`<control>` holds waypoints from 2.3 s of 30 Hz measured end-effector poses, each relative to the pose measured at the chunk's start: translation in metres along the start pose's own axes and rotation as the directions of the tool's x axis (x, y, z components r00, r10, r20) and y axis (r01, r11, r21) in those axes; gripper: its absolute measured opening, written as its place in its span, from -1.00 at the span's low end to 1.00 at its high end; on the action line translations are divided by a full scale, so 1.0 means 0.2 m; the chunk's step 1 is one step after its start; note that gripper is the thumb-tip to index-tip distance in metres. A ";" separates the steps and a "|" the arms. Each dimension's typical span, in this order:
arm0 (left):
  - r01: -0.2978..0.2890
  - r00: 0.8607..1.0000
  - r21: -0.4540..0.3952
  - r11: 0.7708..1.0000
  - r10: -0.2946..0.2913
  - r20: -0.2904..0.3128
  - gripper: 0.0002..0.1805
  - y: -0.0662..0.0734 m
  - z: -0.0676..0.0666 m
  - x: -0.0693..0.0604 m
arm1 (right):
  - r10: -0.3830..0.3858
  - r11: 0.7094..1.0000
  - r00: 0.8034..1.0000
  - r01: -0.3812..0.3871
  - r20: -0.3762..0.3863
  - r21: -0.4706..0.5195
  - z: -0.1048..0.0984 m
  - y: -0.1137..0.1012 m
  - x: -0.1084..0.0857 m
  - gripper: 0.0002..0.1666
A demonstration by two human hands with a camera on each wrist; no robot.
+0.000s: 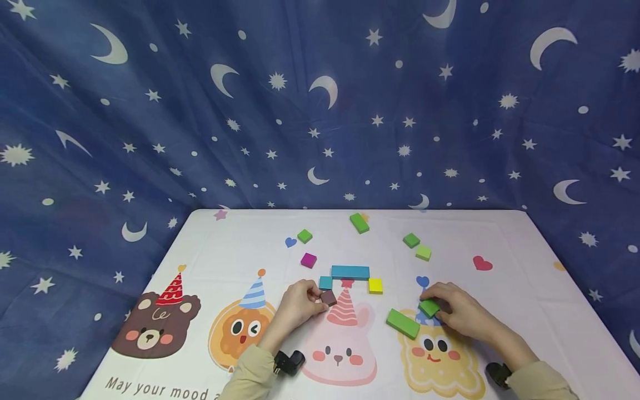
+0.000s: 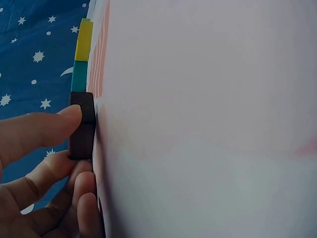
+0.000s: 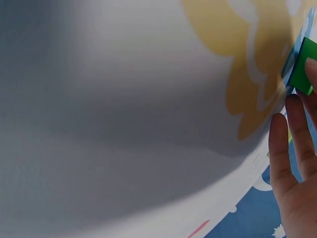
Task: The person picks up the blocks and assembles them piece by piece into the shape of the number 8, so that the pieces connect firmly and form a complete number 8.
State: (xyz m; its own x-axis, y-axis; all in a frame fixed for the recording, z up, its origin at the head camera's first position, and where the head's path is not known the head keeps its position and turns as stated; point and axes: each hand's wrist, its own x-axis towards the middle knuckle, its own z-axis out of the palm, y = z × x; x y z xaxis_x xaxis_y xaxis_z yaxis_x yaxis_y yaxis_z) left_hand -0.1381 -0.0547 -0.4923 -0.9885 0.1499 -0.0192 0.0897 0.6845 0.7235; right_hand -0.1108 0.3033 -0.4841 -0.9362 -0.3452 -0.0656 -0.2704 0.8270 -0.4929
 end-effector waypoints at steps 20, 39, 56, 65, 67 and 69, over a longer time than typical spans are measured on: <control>0.003 1.000 -0.001 1.000 -0.003 0.001 -0.73 -0.01 0.00 0.00 | 0.007 1.000 1.000 -0.007 0.006 0.002 -0.01 -0.01 0.00 -0.53; -0.014 1.000 0.017 1.000 0.014 -0.016 -0.72 -0.01 0.01 0.01 | -0.035 0.999 0.999 0.036 -0.021 0.015 -0.01 0.00 0.00 -0.56; 0.003 1.000 -0.002 1.000 -0.003 0.001 -0.73 -0.01 0.00 0.00 | -0.039 0.998 0.999 0.040 -0.020 0.039 -0.03 0.01 0.00 -0.60; 0.011 1.000 -0.003 1.000 -0.011 0.005 -0.73 -0.01 0.01 0.00 | -0.020 0.999 0.999 0.022 -0.031 0.045 -0.05 -0.01 0.00 -0.59; 0.011 1.000 -0.002 1.000 -0.011 0.007 -0.74 -0.01 0.01 0.00 | -0.010 0.999 0.999 0.011 -0.034 0.039 -0.05 -0.02 0.00 -0.59; 0.012 1.000 0.000 1.000 -0.012 0.006 -0.74 -0.01 0.01 0.00 | -0.001 0.999 0.999 0.002 -0.039 0.035 -0.05 -0.03 0.00 -0.60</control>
State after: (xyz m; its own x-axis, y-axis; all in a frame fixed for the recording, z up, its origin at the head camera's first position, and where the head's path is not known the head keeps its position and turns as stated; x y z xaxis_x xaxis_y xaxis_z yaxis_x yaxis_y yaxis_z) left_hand -0.1379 -0.0541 -0.4955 -0.9887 0.1465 -0.0320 0.0782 0.6859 0.7235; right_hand -0.1126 0.3032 -0.4731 -0.9439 -0.3286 -0.0317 -0.2645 0.8102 -0.5231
